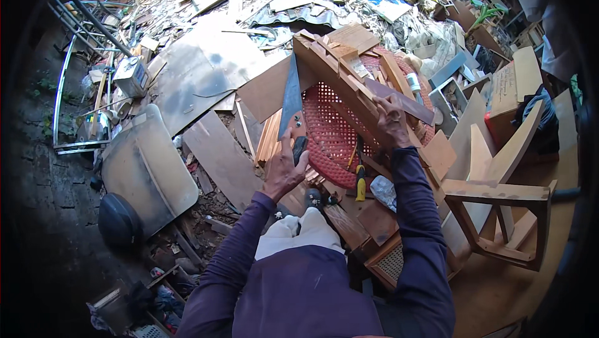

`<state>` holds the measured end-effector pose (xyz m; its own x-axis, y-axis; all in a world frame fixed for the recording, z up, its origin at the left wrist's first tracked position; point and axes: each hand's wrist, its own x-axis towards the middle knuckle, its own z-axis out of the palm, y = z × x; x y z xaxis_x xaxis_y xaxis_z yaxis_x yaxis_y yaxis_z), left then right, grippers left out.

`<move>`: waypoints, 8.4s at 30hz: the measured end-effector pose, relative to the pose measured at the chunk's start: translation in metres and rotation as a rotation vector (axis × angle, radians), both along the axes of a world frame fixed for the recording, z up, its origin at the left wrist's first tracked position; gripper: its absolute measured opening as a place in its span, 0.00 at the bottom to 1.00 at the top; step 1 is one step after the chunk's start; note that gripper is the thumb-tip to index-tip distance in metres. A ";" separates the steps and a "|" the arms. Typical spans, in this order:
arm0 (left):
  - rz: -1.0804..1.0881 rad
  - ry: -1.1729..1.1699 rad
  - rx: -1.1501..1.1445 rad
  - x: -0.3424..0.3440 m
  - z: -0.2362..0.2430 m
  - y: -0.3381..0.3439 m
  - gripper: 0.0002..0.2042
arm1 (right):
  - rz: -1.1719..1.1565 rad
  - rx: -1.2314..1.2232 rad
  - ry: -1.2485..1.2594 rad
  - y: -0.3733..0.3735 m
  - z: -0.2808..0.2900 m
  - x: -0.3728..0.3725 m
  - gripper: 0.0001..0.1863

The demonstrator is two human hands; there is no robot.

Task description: Fitting wooden splines and cane mesh into the grooves of a wooden chair frame.

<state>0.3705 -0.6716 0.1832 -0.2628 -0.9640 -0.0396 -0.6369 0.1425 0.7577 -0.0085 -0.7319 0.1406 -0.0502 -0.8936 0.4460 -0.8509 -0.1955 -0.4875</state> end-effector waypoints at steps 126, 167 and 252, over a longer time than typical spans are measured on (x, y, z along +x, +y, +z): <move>0.248 0.274 -0.211 -0.078 0.012 -0.025 0.28 | 0.076 0.035 -0.074 -0.043 0.024 0.026 0.18; 0.068 0.171 -0.332 -0.142 -0.006 -0.052 0.30 | 0.209 0.199 0.009 -0.078 0.009 0.032 0.40; 0.043 0.156 -0.458 -0.147 -0.003 -0.083 0.33 | 0.230 0.113 0.005 -0.082 0.014 0.038 0.30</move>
<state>0.2238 -0.7543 0.1803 -0.1916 -0.8829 0.4286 -0.5329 0.4603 0.7100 0.0300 -0.8135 0.1550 0.1618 -0.9256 0.3420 -0.7932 -0.3282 -0.5129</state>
